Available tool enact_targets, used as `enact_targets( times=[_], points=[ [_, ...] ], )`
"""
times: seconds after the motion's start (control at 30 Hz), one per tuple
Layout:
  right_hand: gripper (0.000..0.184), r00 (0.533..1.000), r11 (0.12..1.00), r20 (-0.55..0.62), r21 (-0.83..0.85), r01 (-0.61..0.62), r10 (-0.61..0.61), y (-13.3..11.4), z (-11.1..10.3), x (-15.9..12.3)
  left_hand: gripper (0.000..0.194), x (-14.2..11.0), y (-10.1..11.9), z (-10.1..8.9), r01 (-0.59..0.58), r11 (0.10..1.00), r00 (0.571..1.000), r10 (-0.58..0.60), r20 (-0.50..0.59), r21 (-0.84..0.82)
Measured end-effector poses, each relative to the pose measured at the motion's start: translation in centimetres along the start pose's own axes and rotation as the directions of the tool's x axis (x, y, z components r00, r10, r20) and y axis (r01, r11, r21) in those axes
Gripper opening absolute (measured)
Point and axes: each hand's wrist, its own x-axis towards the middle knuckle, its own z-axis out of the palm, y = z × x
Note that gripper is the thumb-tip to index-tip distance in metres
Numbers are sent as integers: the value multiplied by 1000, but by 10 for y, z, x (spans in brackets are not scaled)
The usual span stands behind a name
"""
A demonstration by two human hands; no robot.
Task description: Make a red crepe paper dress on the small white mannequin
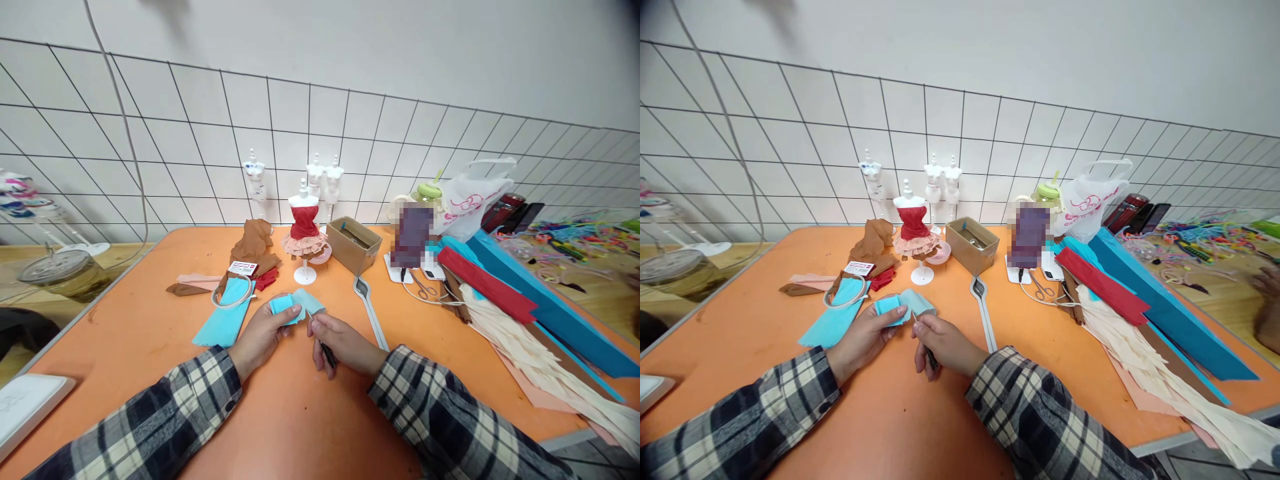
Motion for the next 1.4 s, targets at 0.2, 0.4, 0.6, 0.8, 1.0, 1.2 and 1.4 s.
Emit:
enact_targets(
  times=[0.2,0.4,0.6,0.8,1.0,1.2,1.4],
  points=[
    [49,1000,1000,6,-24,-16,16,-1,0,0,30,0,1,2,-37,998,999,38,-9,51],
    [52,1000,1000,-3,-18,-10,10,3,-1,2,31,-2,1,4,-53,993,999,52,18,106],
    [50,1000,1000,-18,-31,-1,0,2,-2,1,30,-2,-2,3,-42,997,999,44,-21,62],
    [54,1000,1000,-20,-13,-11,11,0,-3,0,29,-3,0,5,-39,999,999,39,-11,15],
    [54,999,1000,-32,-10,-3,3,4,-3,2,27,-7,1,10,-73,997,997,72,23,18],
    [51,998,999,-44,-21,41,-42,3,-5,1,42,-8,-2,9,-93,996,994,93,-55,3],
    [48,999,998,-30,43,45,-43,1,-8,-2,50,-10,1,9,-125,991,990,121,-77,-53]
  ],
)
